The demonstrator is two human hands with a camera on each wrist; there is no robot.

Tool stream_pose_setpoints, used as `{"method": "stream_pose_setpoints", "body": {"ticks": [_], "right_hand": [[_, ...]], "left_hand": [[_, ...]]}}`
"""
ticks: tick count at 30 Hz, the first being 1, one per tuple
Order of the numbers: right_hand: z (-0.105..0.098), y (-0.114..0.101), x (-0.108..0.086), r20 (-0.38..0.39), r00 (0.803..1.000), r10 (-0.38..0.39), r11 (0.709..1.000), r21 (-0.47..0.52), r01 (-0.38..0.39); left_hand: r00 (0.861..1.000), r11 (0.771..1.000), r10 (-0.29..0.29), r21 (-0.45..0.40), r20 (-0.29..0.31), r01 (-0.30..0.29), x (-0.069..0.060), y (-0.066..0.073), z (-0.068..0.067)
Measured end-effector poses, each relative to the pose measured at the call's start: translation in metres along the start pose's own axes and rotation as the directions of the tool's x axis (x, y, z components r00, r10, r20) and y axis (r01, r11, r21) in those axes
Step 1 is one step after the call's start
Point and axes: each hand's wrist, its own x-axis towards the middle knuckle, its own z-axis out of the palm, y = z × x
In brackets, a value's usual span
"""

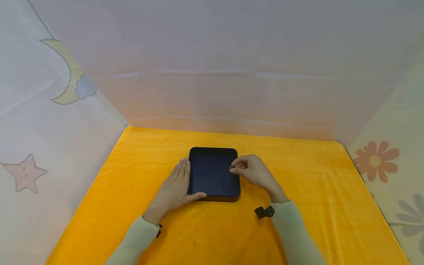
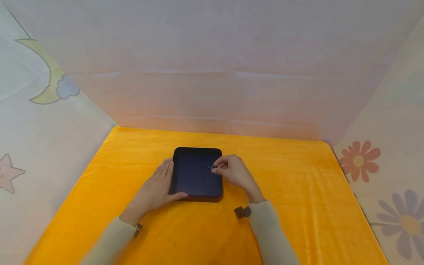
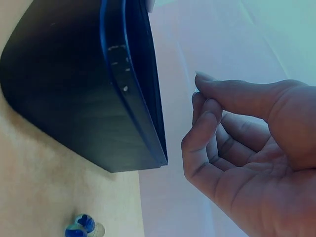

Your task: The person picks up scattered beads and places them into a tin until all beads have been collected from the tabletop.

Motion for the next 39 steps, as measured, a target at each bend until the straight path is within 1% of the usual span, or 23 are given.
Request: {"method": "stream_pose_setpoints", "body": {"ticks": [5,11,18,23,28,34,39], "right_hand": [[0.001,-0.007,0.006,0.007,1.000,0.016,1.000,0.009,-0.016],[0.002,-0.012,0.014,0.007,1.000,0.015,1.000,-0.020,-0.015],[0.004,-0.018,0.024,0.032,0.999,-0.019,0.999,-0.027,0.020],[0.006,-0.020,0.027,0.038,0.999,-0.021,1.000,-0.006,0.021],[0.008,-0.022,0.030,0.046,0.999,-0.022,1.000,-0.006,0.023],[0.008,-0.025,0.036,0.053,0.998,-0.026,1.000,-0.003,0.026],[0.009,-0.028,0.043,0.055,0.998,-0.029,0.999,-0.011,0.030]], "left_hand": [[1.000,1.000,0.001,-0.006,0.005,-0.001,0.001,-0.001,-0.001],[1.000,1.000,0.008,-0.008,-0.001,-0.008,0.000,-0.002,-0.001],[1.000,1.000,0.004,-0.018,0.002,-0.004,0.000,-0.002,-0.001],[1.000,1.000,0.007,-0.021,0.012,-0.007,0.000,0.000,-0.002],[1.000,1.000,0.004,-0.026,0.020,-0.004,0.000,0.000,-0.002],[1.000,0.999,0.006,-0.034,0.011,-0.006,0.000,0.000,-0.001],[1.000,1.000,0.004,-0.021,0.008,-0.004,0.000,-0.001,0.000]]}}
